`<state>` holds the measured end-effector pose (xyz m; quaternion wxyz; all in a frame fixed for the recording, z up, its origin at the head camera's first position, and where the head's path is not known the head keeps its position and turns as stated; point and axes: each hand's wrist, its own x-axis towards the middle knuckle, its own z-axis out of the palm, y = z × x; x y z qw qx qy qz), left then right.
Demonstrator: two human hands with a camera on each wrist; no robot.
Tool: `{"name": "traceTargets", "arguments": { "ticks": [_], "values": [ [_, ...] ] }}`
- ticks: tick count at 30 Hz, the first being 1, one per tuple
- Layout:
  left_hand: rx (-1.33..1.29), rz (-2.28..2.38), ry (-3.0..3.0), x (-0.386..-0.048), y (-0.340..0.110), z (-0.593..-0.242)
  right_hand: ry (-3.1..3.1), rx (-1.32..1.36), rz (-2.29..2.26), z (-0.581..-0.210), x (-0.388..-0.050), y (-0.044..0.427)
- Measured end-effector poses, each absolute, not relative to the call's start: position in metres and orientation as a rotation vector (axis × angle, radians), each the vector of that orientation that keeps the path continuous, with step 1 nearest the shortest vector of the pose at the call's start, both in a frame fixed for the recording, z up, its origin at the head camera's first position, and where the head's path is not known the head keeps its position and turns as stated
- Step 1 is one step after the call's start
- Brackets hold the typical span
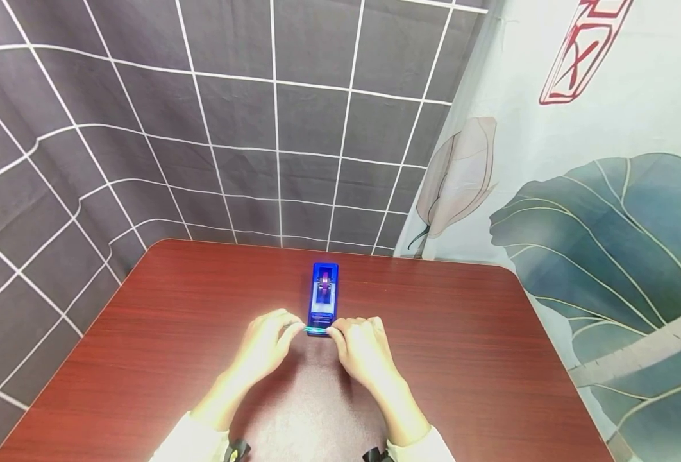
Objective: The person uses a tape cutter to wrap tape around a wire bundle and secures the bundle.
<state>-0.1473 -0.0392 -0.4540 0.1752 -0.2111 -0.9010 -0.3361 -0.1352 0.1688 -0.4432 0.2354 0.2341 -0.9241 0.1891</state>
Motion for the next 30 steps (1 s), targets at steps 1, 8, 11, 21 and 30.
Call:
{"name": "traceTargets", "arguments": {
  "ticks": [1, 8, 11, 21, 30],
  "values": [
    [-0.597, -0.955, -2.554, -0.1471, -0.0393, -0.454, -2.546, 0.633, 0.518, -0.4428, -0.1347, 0.1685],
    [-0.575, -0.959, -2.54, -0.147, -0.0389, -0.4539, -2.551, 0.581, 0.558, -0.4413, -0.1326, 0.1684],
    [-0.564, -0.976, -2.53, -0.1472, -0.039, -0.4528, -2.53, 0.568, 0.572, -0.4417, -0.1322, 0.1687],
    [-0.54, -0.998, -2.516, -0.1463, -0.0386, -0.4508, -2.476, 0.548, 0.591, -0.4427, -0.131, 0.1676],
    [-0.531, -0.998, -2.51, -0.1467, -0.0392, -0.4512, -2.46, 0.539, 0.617, -0.4445, -0.1321, 0.1671]
  ]
}}
